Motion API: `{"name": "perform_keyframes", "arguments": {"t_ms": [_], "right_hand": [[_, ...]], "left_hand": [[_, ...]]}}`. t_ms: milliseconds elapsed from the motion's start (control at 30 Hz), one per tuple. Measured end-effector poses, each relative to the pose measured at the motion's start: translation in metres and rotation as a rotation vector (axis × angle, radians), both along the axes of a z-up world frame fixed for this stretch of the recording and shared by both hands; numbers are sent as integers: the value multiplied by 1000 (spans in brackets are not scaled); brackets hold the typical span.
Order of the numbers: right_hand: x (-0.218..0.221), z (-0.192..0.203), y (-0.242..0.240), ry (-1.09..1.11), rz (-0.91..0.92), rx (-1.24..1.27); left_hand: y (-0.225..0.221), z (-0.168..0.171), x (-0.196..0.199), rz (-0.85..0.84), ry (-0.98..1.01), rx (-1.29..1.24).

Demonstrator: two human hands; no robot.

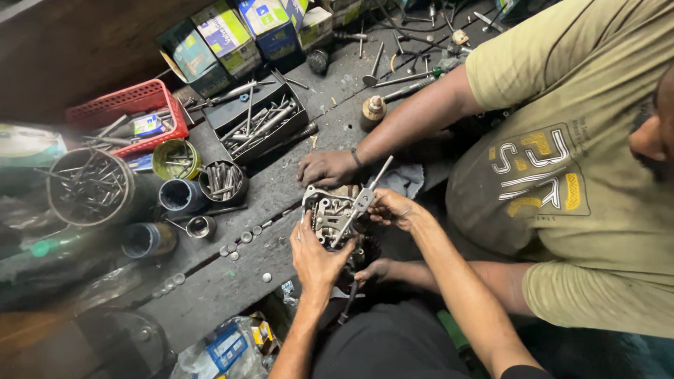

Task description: The person uses a T-wrench to tighten bolts on a disassembled engine cylinder head while another person holds the assembly steady. The person then removes the wrench and handles several small metal pins, placing them into a container on the cluttered workbench.

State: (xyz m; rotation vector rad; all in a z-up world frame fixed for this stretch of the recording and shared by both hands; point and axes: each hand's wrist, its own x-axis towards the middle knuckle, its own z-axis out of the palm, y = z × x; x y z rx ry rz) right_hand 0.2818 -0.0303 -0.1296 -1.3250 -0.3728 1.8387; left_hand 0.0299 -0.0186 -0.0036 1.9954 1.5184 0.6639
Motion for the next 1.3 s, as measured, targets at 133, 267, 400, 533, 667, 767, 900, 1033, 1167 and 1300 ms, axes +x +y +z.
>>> {"name": "perform_keyframes", "arguments": {"t_ms": [133, 267, 400, 533, 667, 767, 900, 1033, 1167, 1300], "right_hand": [[-2, 4, -3, 19, -38, -12], [-2, 2, -3, 40, -44, 13], [-2, -4, -5, 4, -8, 82], [-2, -7, 0, 1, -26, 72], [-5, -5, -1, 46, -82, 47], [-11, -2, 0, -65, -108, -30], [-15, -5, -4, 30, -190, 1], [-20, -13, -4, 48, -221, 56], [-26, -1, -6, -102, -246, -160], [-57, 54, -29, -800, -446, 264]], "left_hand": [[0, 1, 1, 12, 4, -18], [1, 1, 2, 10, 20, 1], [0, -1, 1, 0, 8, 19], [2, -3, 0, -5, 11, 31], [1, -5, 3, -4, 26, 25], [2, -4, 0, -11, 13, 23], [2, -7, 0, 1, 21, -3], [-1, -9, 3, 14, 16, -24], [17, 9, -16, -217, -9, -7], [72, 57, -50, -545, 290, 162]]}}
